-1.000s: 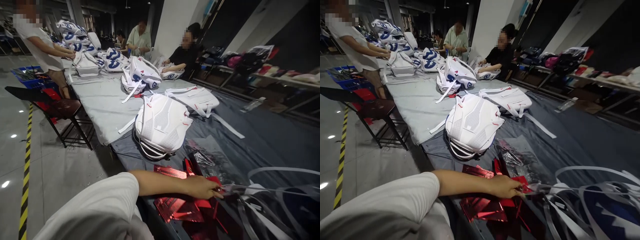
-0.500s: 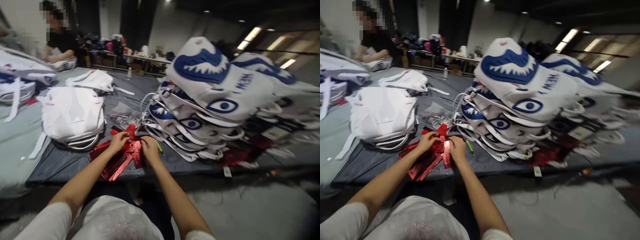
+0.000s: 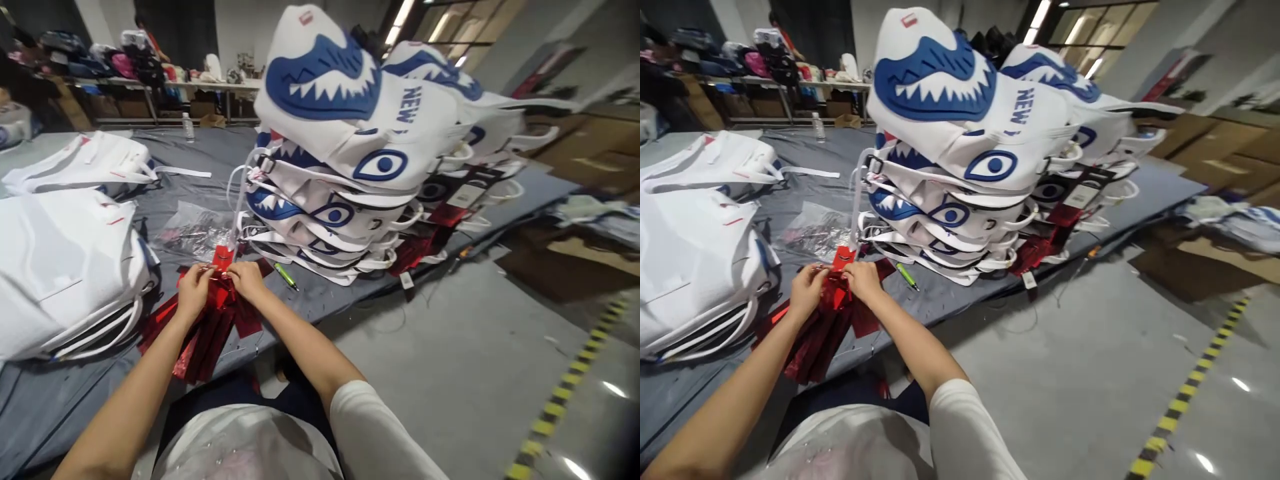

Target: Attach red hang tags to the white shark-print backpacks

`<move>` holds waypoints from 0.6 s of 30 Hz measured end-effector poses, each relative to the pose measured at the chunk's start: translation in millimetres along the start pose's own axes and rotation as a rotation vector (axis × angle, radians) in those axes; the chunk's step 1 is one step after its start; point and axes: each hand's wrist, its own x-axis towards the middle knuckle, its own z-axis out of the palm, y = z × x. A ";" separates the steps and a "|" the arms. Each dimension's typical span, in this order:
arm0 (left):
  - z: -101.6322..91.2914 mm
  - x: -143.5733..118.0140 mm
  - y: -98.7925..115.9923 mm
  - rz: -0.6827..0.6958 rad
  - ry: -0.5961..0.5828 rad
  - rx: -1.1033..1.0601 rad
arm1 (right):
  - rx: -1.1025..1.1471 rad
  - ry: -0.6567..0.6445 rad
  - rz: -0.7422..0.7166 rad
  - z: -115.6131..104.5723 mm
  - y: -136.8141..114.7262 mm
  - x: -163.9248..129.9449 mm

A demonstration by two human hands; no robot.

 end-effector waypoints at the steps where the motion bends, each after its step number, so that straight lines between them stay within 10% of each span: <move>1: 0.0 7.3 -3.9 -0.008 0.044 -0.016 | -0.046 0.013 -0.027 -4.2 1.0 3.3; 7: 26.6 0.4 30.7 -0.144 -0.054 0.059 | -0.215 -0.037 0.061 -38.9 11.9 -27.2; 12: 44.3 24.6 45.0 -0.219 0.047 0.063 | -0.319 -0.098 0.224 -35.4 71.7 -36.4; 18: 22.6 34.3 35.4 -0.155 0.082 0.167 | -0.240 0.342 0.077 -44.3 68.8 -23.8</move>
